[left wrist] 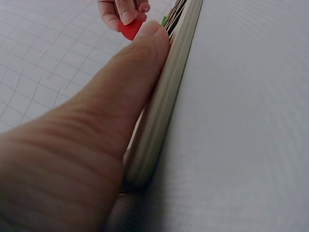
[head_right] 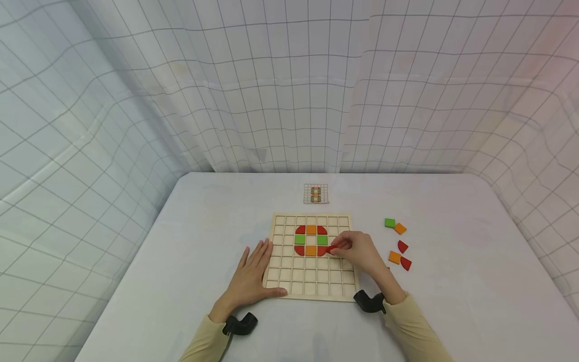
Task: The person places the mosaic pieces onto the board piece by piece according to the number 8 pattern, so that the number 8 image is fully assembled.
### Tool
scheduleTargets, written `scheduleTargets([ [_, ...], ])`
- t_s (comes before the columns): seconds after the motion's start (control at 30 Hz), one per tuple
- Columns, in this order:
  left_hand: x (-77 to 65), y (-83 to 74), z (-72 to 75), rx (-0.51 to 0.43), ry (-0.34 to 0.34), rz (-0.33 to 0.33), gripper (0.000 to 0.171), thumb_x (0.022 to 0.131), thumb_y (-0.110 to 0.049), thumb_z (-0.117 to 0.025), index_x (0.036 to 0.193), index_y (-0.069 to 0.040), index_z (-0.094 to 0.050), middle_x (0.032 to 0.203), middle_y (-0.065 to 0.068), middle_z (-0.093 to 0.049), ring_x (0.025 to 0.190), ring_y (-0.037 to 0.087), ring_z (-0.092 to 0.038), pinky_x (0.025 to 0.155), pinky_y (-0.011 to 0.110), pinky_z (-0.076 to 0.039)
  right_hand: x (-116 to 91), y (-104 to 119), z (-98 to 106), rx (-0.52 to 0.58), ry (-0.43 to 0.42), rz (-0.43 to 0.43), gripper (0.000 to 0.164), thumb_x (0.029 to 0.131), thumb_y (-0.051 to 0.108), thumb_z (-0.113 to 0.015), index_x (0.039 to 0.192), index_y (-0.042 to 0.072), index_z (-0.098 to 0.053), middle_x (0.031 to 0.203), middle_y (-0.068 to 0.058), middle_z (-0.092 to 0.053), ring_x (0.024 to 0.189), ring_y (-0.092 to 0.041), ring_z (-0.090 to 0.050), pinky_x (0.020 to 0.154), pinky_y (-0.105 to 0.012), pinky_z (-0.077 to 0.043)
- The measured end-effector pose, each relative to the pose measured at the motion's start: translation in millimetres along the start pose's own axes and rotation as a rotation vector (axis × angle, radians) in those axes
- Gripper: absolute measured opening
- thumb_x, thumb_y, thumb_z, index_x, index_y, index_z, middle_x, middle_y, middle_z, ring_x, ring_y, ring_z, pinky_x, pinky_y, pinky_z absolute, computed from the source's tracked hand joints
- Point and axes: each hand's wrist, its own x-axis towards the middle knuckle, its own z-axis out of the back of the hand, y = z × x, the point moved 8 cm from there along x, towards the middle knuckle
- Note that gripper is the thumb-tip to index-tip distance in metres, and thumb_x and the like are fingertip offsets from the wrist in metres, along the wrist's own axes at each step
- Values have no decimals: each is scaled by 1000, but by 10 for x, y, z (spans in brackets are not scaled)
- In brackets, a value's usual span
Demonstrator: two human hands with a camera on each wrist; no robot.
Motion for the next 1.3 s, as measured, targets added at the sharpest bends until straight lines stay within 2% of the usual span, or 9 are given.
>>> scheduleTargets([
  [0.17, 0, -11, 9, 8, 4, 0, 118, 72, -78, -55, 152, -2, -11, 157, 11, -11, 143, 23, -5, 112, 47, 1, 73, 106, -184, 21, 53, 35, 10, 80, 15, -78, 86, 9, -72, 78, 5, -66, 67, -12, -60, 64, -30, -49],
  [0.4, 9, -15, 7, 2, 11, 8, 119, 73, -77, -56, 152, -2, -10, 157, 11, -10, 143, 23, -4, 112, 47, 2, 152, 185, -456, 73, 138, 43, 11, 82, 17, -77, 89, 9, -75, 78, 6, -68, 65, -12, -59, 58, -28, -48],
  [0.6, 9, -15, 7, 5, 7, 6, 119, 72, -76, -58, 152, -2, -11, 157, 11, -11, 143, 23, -4, 112, 47, 2, 202, 234, -609, 80, 175, 69, 5, 81, 14, -77, 85, 11, -75, 76, 7, -67, 64, -11, -58, 56, -27, -47],
  [1.03, 8, -16, 18, -3, -5, 2, 118, 72, -75, -60, 152, -2, -12, 157, 12, -12, 143, 23, -5, 112, 47, 1, 240, 276, -723, 8, 188, 70, 6, 82, 18, -76, 83, 12, -75, 74, 11, -65, 64, -8, -56, 59, -26, -47],
  [1.3, -1, -13, 16, -15, -1, 4, 118, 72, -76, -59, 152, -2, -12, 157, 12, -12, 143, 23, -6, 112, 48, 0, 237, 324, -726, -38, 153, 87, 7, 81, 18, -77, 82, 12, -75, 75, 10, -64, 66, -8, -54, 61, -27, -46],
])
